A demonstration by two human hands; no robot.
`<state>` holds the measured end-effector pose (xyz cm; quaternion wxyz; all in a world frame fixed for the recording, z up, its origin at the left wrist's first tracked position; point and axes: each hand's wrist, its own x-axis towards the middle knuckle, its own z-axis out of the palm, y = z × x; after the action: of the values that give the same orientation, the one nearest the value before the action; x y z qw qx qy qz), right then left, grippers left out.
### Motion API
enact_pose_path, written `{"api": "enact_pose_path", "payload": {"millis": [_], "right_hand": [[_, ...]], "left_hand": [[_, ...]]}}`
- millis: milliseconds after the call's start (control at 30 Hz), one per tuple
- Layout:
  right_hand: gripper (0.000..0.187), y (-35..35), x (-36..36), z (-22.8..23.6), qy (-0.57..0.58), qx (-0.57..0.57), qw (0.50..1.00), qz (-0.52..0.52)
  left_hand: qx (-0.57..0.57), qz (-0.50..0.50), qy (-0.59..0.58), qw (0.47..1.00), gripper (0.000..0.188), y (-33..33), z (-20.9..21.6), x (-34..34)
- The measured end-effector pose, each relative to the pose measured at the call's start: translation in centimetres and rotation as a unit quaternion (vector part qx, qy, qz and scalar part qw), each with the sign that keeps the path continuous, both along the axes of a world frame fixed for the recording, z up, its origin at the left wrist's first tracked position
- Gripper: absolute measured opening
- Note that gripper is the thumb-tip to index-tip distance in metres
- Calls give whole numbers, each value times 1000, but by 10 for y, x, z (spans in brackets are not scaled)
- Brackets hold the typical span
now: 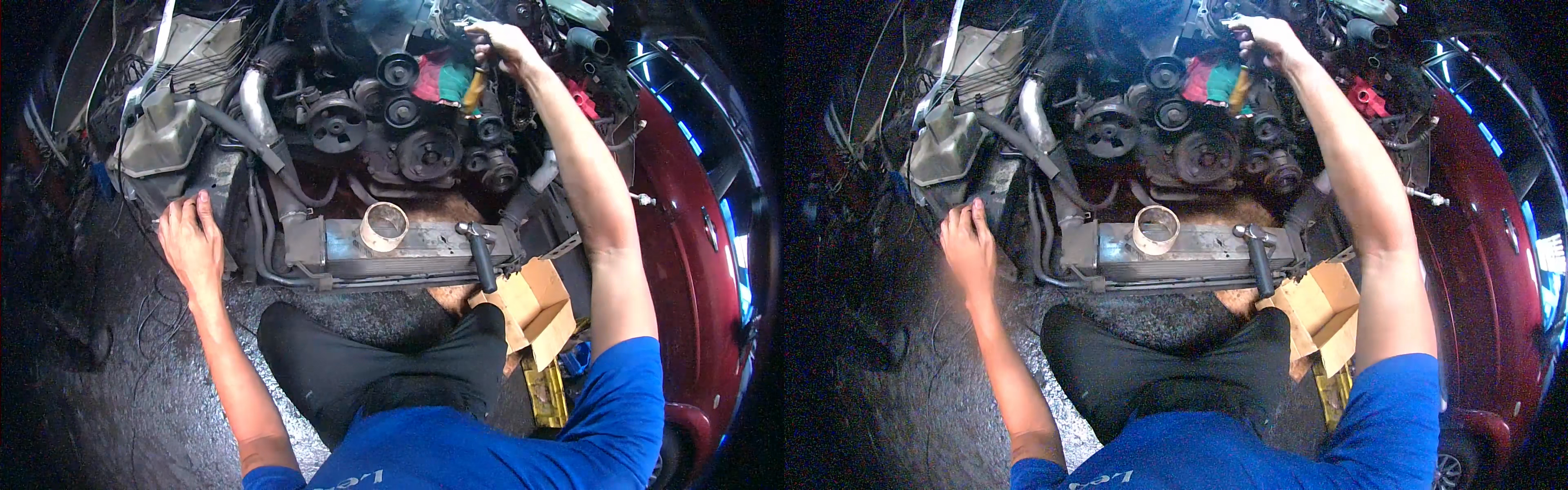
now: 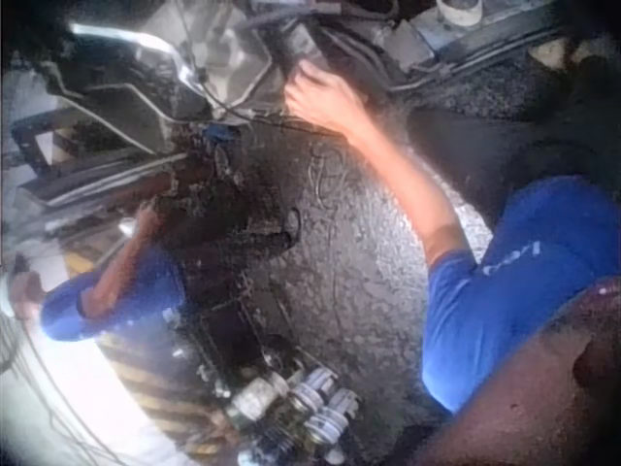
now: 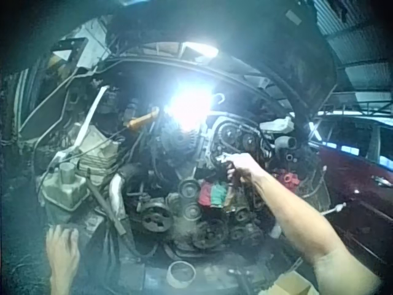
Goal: The person wipes the upper engine block with a cloth and kemudian handles a small mechanical part with their hands to disassemble it.
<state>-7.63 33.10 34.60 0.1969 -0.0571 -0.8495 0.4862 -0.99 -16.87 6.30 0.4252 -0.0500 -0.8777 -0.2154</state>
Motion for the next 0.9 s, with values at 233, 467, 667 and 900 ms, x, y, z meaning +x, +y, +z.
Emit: {"api": "enact_pose_path", "payload": {"millis": [233,467,667,900], "right_hand": [[20,17,-7,29,42,715,684,-138],[14,18,-13,0,-48,-141,986,80],[18,18,-7,24,165,668,724,-59],[15,12,-8,9,31,349,932,96]], "left_hand": [[-6,3,-4,1000,37,0,-2,-1],[-6,3,7,1000,39,-1,-1,-1],[-11,4,7,1000,39,0,-1,-1],[-13,15,7,1000,38,1,0,0]]}}
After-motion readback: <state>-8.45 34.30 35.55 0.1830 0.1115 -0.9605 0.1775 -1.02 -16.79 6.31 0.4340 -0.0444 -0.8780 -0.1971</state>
